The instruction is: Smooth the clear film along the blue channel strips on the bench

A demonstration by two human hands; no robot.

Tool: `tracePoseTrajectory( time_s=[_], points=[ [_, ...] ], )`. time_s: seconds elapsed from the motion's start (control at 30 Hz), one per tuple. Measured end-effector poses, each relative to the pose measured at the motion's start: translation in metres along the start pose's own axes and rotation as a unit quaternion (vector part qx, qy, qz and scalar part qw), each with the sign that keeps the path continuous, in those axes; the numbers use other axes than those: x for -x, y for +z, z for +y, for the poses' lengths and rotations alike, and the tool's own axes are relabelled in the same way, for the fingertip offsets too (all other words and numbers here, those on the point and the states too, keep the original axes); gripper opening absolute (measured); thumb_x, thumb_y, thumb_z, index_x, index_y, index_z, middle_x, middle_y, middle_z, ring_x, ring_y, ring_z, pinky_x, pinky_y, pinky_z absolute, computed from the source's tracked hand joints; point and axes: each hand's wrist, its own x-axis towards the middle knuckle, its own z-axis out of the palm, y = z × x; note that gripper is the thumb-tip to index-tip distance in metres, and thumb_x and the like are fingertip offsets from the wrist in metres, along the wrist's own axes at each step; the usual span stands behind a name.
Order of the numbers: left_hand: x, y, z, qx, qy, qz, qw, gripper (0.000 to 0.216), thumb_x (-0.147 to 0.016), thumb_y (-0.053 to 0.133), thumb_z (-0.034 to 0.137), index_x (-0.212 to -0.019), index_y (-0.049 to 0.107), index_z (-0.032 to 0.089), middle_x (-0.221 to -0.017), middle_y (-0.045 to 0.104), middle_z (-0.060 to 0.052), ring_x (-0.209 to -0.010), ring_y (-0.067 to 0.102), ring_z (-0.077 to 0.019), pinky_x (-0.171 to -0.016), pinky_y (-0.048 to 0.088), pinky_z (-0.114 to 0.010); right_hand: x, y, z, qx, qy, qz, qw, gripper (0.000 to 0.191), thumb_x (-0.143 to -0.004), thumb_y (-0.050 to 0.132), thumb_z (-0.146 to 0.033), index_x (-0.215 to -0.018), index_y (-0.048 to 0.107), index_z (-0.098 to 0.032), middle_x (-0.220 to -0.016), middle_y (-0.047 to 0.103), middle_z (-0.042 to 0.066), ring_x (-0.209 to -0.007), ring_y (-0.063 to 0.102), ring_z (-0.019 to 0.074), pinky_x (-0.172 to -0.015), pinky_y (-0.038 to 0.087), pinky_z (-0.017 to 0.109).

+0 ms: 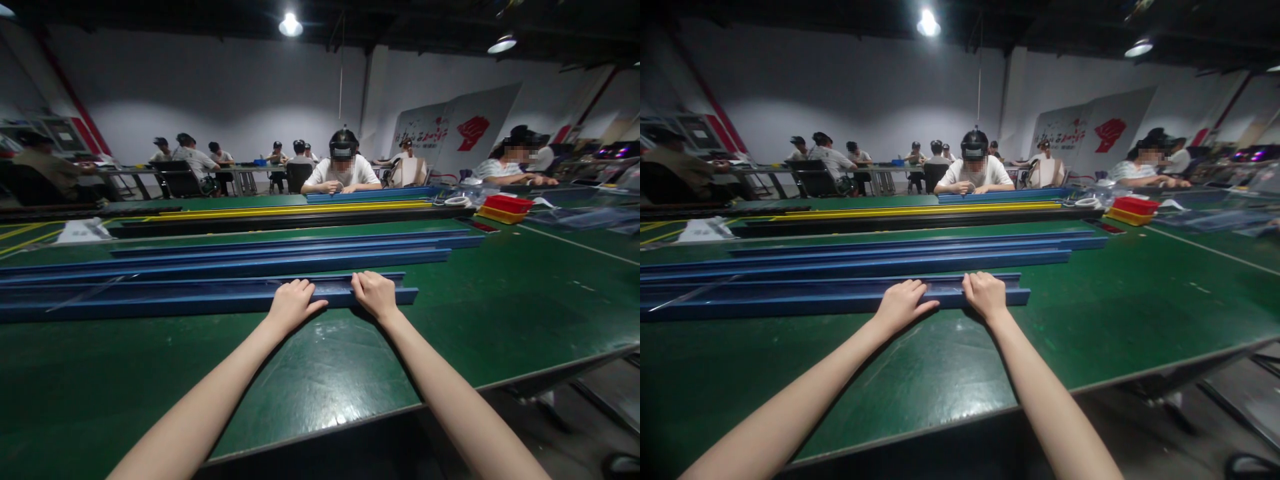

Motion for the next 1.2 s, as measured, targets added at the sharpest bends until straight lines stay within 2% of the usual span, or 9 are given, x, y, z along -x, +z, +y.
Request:
tracePoseTrajectory(
  time_s=[0.17, 0.4, 0.73, 0.9, 1.2],
  points=[
    [0.001, 0.001, -0.002, -0.001, 0.01, 0.012, 1.0, 0.041, -0.082, 0.042, 0.053, -0.082, 0.057, 0.015, -0.081, 0.062, -0.006, -0.076, 0.055, -0.0186, -0.065, 0.038, -0.028, -0.003, 0.005, 0.003, 0.003, 0.014, 0.031, 0.999, 0.042, -0.085, 0.034, -0.026, -0.052, 0.057, -0.015, -0.053, 0.059, 0.004, -0.05, 0.048, 0.0095, -0.049, 0.019, 0.025],
    [0.0, -0.003, -0.001, -0.002, 0.033, 0.031, 0.999, 0.035, -0.082, 0.047, 0.048, -0.089, 0.056, 0.015, -0.088, 0.061, -0.006, -0.083, 0.054, -0.0199, -0.069, 0.038, -0.029, -0.004, 0.004, 0.006, 0.011, 0.019, 0.034, 0.999, 0.043, -0.082, 0.034, -0.026, -0.049, 0.059, -0.015, -0.05, 0.058, 0.005, -0.046, 0.047, 0.0095, -0.047, 0.017, 0.025],
    [0.001, 0.001, -0.004, 0.008, 0.038, 0.018, 0.999, 0.033, -0.08, 0.05, 0.048, -0.089, 0.056, 0.016, -0.093, 0.062, -0.006, -0.088, 0.053, -0.02, -0.069, 0.039, -0.029, -0.002, 0.004, 0.033, 0.021, 0.051, 0.031, 0.998, 0.044, -0.081, 0.035, -0.027, -0.045, 0.057, -0.015, -0.049, 0.059, 0.006, -0.045, 0.046, 0.0092, -0.047, 0.019, 0.024],
    [0.0, 0.001, -0.003, 0.018, 0.048, 0.005, 0.999, 0.03, -0.082, 0.049, 0.045, -0.087, 0.057, 0.016, -0.095, 0.063, -0.005, -0.088, 0.054, -0.0194, -0.069, 0.04, -0.028, -0.002, 0.002, 0.032, 0.019, 0.065, 0.018, 0.998, 0.044, -0.081, 0.035, -0.027, -0.046, 0.058, -0.015, -0.05, 0.059, 0.006, -0.046, 0.047, 0.0093, -0.048, 0.019, 0.024],
    [0.0, -0.002, -0.002, 0.025, 0.023, -0.027, 0.999, 0.03, -0.083, 0.048, 0.045, -0.088, 0.057, 0.017, -0.089, 0.066, -0.005, -0.082, 0.057, -0.0182, -0.067, 0.04, -0.027, -0.002, -0.002, 0.029, 0.011, 0.066, -0.01, 0.998, 0.044, -0.082, 0.035, -0.028, -0.048, 0.06, -0.015, -0.054, 0.062, 0.006, -0.048, 0.049, 0.0095, -0.049, 0.019, 0.024]
  ],
)
